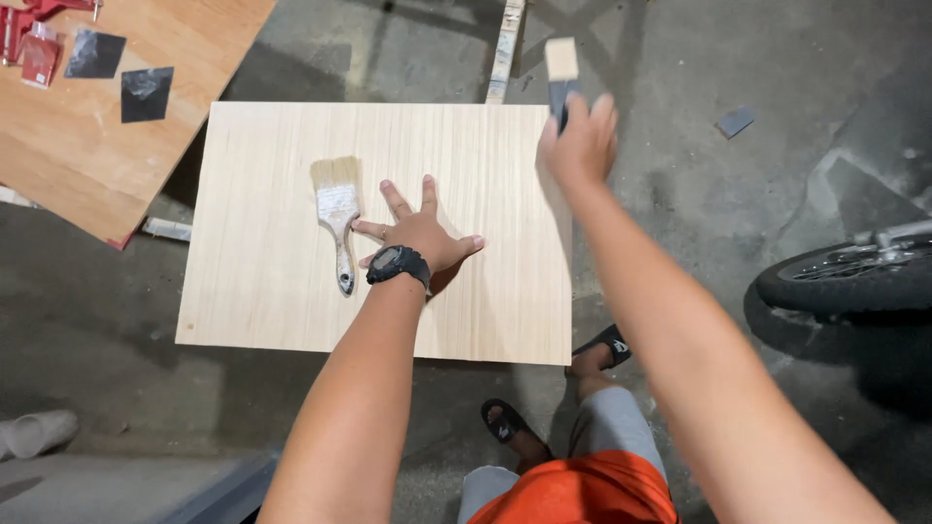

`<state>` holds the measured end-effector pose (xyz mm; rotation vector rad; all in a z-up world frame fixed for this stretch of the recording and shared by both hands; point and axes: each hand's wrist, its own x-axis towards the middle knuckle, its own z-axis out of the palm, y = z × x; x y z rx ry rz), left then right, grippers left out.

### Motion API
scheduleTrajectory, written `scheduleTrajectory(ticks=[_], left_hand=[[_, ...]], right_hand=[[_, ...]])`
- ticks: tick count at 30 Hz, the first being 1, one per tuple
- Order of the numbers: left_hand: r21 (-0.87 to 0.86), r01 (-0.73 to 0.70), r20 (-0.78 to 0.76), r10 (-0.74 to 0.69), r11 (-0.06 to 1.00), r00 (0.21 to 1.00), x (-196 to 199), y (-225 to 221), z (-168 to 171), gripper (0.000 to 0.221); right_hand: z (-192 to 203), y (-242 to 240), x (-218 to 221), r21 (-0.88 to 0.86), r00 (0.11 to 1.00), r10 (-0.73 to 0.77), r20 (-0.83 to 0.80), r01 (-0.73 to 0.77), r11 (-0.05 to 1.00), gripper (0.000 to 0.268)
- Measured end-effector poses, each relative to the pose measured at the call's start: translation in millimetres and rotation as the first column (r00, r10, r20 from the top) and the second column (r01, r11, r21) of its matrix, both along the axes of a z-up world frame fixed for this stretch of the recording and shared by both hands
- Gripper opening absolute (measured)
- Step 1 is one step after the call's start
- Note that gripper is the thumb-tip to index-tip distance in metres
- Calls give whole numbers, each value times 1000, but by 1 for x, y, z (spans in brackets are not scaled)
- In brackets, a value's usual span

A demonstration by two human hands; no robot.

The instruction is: Sanding the edges of a wooden board and brushing off the resulting dust in a workshop environment.

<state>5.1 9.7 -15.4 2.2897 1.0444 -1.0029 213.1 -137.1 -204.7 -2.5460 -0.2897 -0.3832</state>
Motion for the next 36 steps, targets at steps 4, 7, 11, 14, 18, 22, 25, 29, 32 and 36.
scheduleTrajectory(ticks=[4,7,11,14,18,22,25,29,32,36], left_hand=[[15,3,9,-3,1000,1000,1,3,-10,125],[10,4,11,-4,1000,1000,-1,3,-9,124],[103,93,53,-99,990,994,-4,1,-16,119],[115,95,68,-103,989,992,-5,3,-20,120],[106,97,74,-105,990,992,-6,3,-16,121],[105,87,75,-95,991,993,-5,3,-14,120],[92,88,59,-94,992,994,-3,3,-12,120],[85,86,37,-89,993,995,-2,3,-9,118],[80,86,32,-89,993,996,-2,2,-7,116],[69,87,38,-90,994,995,-3,2,-3,115]], right_hand=[[18,16,23,-12,995,-62,-73,61,998,23],[43,-4,-29,44,978,-50,-203,60,997,25],[50,-65,-177,17,977,144,-155,-143,990,45],[36,-116,-289,9,962,258,-93,-258,966,42],[10,-153,-358,-63,941,327,-92,-333,941,43],[8,-119,-283,-69,945,326,-3,-326,943,43],[4,-80,-191,-57,962,268,61,-264,963,37],[12,-26,-60,-66,987,155,30,-153,986,36],[21,4,15,-71,985,78,-151,-89,993,36],[27,11,37,-78,974,39,-221,-58,995,37]])
